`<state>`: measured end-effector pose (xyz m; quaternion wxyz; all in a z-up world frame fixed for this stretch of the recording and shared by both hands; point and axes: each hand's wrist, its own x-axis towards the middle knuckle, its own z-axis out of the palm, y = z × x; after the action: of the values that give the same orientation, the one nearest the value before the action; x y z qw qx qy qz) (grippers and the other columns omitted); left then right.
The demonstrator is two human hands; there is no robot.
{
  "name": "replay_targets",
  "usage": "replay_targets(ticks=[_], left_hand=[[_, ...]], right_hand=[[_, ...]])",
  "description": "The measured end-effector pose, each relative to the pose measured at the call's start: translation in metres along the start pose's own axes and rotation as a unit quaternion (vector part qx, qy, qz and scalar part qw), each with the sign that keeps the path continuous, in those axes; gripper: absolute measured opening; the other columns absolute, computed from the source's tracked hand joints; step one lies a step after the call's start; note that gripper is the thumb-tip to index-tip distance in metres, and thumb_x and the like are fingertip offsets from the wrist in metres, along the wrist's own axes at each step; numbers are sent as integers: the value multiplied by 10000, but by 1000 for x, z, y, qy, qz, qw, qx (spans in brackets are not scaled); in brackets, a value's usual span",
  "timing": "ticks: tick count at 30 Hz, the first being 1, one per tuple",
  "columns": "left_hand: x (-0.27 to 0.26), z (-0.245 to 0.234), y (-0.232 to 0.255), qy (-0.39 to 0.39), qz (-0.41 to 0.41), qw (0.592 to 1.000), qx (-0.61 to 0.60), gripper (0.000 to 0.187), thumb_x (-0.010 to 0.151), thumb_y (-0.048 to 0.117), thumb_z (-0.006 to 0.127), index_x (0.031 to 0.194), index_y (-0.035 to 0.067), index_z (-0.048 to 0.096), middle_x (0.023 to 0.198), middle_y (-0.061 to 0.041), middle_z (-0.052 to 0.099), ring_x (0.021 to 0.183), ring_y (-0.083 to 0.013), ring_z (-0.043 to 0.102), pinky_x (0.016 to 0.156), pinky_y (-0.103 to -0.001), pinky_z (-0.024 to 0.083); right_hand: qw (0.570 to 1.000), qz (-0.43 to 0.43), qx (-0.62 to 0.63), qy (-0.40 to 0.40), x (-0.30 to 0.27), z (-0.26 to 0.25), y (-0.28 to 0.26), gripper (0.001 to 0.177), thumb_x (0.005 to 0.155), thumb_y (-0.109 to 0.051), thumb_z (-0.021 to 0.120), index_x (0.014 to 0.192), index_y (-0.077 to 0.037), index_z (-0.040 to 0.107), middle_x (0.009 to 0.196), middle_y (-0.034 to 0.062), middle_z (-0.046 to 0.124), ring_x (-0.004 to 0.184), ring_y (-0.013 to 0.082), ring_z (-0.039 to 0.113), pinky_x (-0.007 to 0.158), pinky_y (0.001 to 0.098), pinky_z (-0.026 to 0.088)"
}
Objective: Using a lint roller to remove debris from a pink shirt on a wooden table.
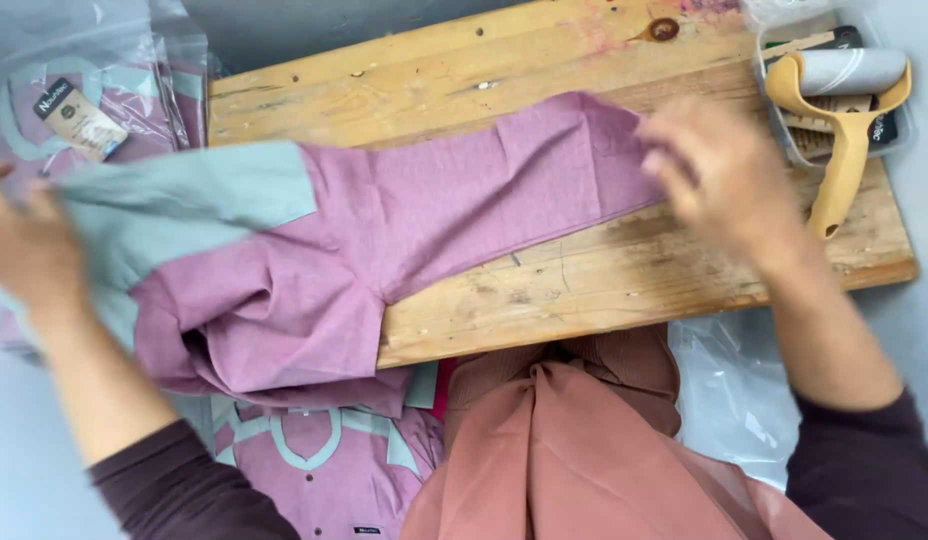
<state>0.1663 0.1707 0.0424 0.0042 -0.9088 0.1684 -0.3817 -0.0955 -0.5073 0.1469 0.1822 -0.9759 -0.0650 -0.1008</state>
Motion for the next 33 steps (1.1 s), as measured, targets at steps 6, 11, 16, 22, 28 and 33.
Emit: replay_targets(ticks=[6,11,16,22,28,33], left_hand=[[-22,-17,239,-167,1,932,-323,225,992,152,657,1197,62,669,1180,-195,566,1128,-371,514,1015,-524,356],[-22,-17,287,-366,-71,901,-223,617,1019,535,383,1545,212,396,1663,-159,193,1527,-379,123,1177,-637,68],[-17,12,258,-376,-78,905,-183,696,1031,581,328,1622,215,311,1715,-122,164,1570,-352,29,1182,-694,0],[-21,17,247,-350,-42,917,-189,675,1049,563,353,1620,204,344,1712,-116,199,1571,-347,74,1197,-677,32],[-22,15,246,-332,-36,921,-201,654,1051,518,406,1610,181,377,1704,-134,229,1565,-369,112,1192,-681,52],[-21,14,247,-334,-33,921,-197,659,1058,521,389,1619,178,359,1705,-135,218,1565,-373,104,1189,-693,58]], right_hand=[[984,-97,-106,103,-53,76,79,207,1015,-91,665,1198,-30,740,1269,163,699,1195,354,663,1072,455,520],[983,-45,-179,-13,-54,91,81,709,848,-635,613,1435,-244,536,1553,113,457,1351,351,466,1069,576,439],[976,-41,-212,22,-50,89,86,593,881,-420,715,1385,-114,653,1415,64,633,1074,295,610,805,417,582],[979,119,45,-159,-29,40,105,317,849,-188,676,1163,-173,720,1179,17,760,1000,231,703,851,387,503],[958,-8,-101,268,-25,24,62,238,1094,104,585,1299,222,604,1381,378,504,1225,553,564,991,587,464],[985,153,1,-80,-11,86,24,693,1005,-328,505,1606,-125,228,1691,156,-28,1556,304,-51,1279,551,18]])
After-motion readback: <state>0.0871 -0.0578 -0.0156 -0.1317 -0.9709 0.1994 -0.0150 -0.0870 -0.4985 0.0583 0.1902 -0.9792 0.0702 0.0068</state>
